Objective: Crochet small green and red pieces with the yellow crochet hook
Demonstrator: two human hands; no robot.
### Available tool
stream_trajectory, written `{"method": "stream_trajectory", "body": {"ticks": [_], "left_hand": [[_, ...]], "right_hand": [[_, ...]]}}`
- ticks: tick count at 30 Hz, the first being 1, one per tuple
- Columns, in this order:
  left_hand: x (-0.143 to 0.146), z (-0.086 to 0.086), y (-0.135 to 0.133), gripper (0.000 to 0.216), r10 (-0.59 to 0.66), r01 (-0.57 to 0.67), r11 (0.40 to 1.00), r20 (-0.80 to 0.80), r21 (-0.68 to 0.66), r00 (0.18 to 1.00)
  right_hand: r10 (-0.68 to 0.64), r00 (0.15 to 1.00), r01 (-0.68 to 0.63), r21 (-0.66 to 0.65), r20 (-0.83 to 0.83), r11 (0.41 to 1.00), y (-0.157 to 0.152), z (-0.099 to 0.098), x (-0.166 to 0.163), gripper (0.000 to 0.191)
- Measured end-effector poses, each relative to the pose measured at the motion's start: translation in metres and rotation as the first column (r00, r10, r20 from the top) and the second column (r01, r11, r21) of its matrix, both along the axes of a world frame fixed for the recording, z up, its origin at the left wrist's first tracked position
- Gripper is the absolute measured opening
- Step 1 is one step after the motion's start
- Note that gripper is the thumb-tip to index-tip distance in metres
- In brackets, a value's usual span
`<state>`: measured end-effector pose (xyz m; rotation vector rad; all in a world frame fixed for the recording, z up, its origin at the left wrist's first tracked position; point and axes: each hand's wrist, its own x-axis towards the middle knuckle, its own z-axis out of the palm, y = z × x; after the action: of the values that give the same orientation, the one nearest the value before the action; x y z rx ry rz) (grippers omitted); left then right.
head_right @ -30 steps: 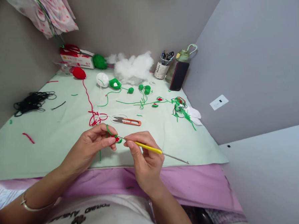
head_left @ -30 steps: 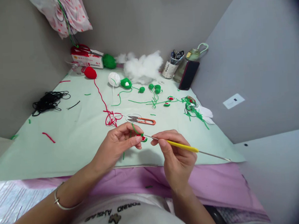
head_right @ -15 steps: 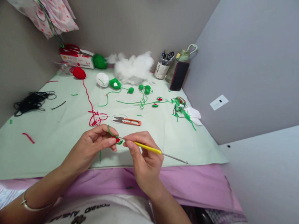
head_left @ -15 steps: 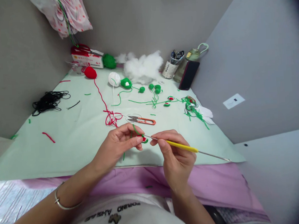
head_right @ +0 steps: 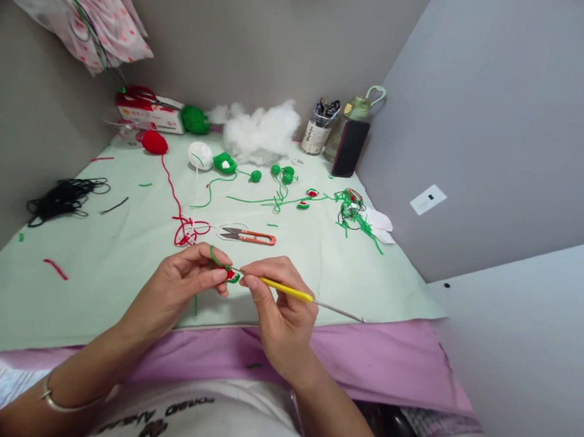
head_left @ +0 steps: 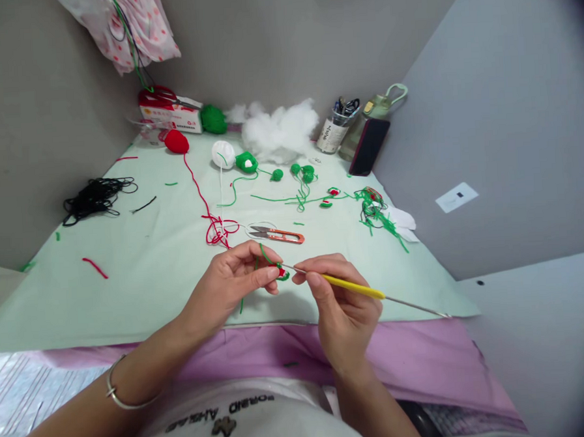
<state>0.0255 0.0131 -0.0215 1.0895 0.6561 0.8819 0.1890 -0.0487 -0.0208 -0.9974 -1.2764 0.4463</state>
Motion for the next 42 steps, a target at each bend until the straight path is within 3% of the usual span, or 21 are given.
{"method": "stream_trajectory", "body": {"ticks": [8, 26, 42], "left_hand": [[0.001, -0.002, 0.000, 0.010, 0.019, -0.018, 1.000, -0.008, 0.014, 1.000], [0.002, 0.000, 0.002, 0.021, 0.018, -0.017, 0.997, 0.010, -0.079, 1.000], [0.002, 0.001, 0.002, 0.018, 0.070, -0.070, 0.995, 0.005, -0.070, 0.998]], "right_hand": [[-0.024, 0.989, 0.013, 0.074, 0.149, 0.997, -0.003, -0.002, -0.002, 0.028], [-0.112, 0.982, 0.083, 0.182, 0.155, 0.980, 0.006, -0.010, -0.004, 0.034], [-0.093, 0.994, 0.087, 0.090, 0.055, 0.992, 0.002, -0.003, -0.003, 0.018]]}}
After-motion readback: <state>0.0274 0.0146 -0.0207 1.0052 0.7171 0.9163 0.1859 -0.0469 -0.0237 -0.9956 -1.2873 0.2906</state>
